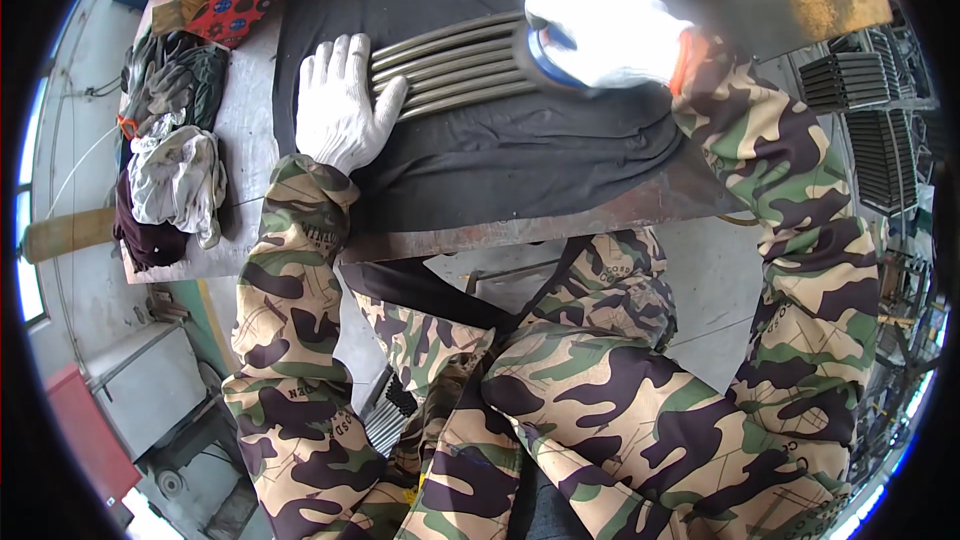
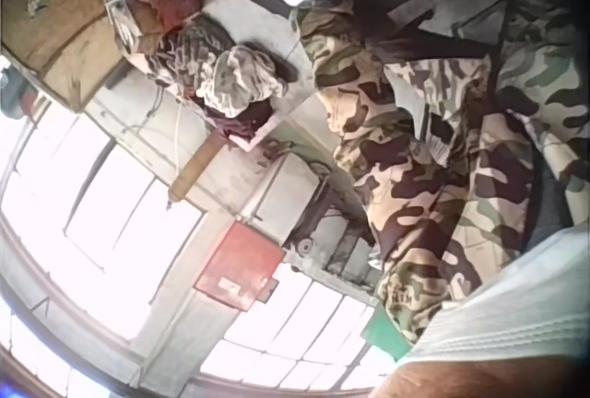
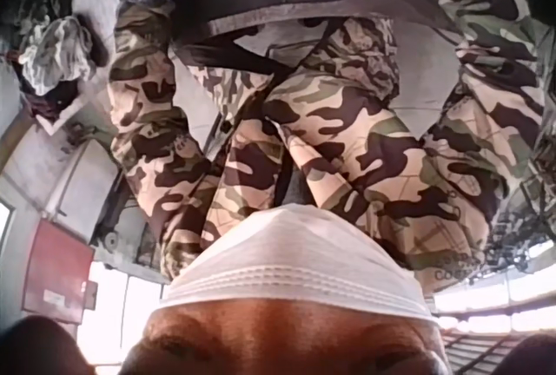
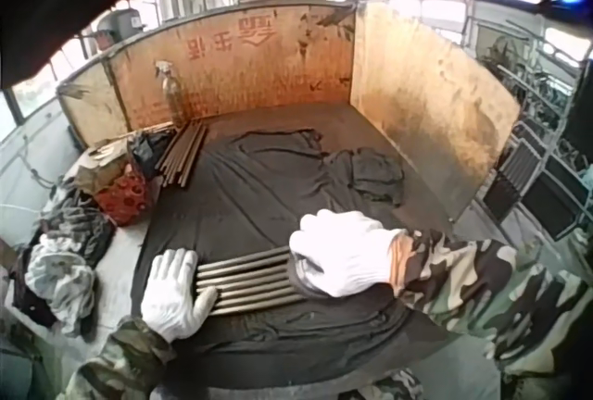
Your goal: Sanding a bundle of metal rods with a handheld orbital sander on a workbench.
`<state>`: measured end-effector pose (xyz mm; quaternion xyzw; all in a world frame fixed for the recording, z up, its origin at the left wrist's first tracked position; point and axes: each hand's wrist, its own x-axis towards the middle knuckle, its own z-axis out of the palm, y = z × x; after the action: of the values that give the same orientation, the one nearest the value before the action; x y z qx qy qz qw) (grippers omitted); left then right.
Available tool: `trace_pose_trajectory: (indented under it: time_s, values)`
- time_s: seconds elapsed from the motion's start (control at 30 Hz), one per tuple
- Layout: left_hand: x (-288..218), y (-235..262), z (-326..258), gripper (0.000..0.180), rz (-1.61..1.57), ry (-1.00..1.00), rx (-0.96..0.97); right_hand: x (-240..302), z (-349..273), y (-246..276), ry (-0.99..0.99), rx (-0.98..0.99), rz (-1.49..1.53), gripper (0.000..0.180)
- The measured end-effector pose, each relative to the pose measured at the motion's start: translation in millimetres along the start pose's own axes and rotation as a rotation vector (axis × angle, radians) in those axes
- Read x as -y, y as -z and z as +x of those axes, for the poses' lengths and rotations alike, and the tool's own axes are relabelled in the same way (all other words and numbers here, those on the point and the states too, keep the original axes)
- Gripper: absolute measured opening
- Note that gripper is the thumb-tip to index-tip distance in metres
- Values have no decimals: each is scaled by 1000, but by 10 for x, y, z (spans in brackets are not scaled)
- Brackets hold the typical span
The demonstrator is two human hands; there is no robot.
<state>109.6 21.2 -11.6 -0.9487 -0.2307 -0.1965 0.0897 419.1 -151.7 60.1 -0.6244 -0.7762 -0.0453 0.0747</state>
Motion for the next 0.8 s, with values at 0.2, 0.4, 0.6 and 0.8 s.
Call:
trace_pose_trajectory:
  time_s: [0.2,0.4,0.6,0.8]
  values:
    - [82,-165,48,61,66,22,-82,69,194,-75,21,-65,-8,23]
    - [75,-175,225,64,37,128,12,337,526,-49,-41,21,-7,23]
    - [-42,-146,154,58,75,142,-29,392,782,-119,7,9,3,27]
    - [-68,-132,102,59,61,156,-22,527,649,-84,19,22,-4,24]
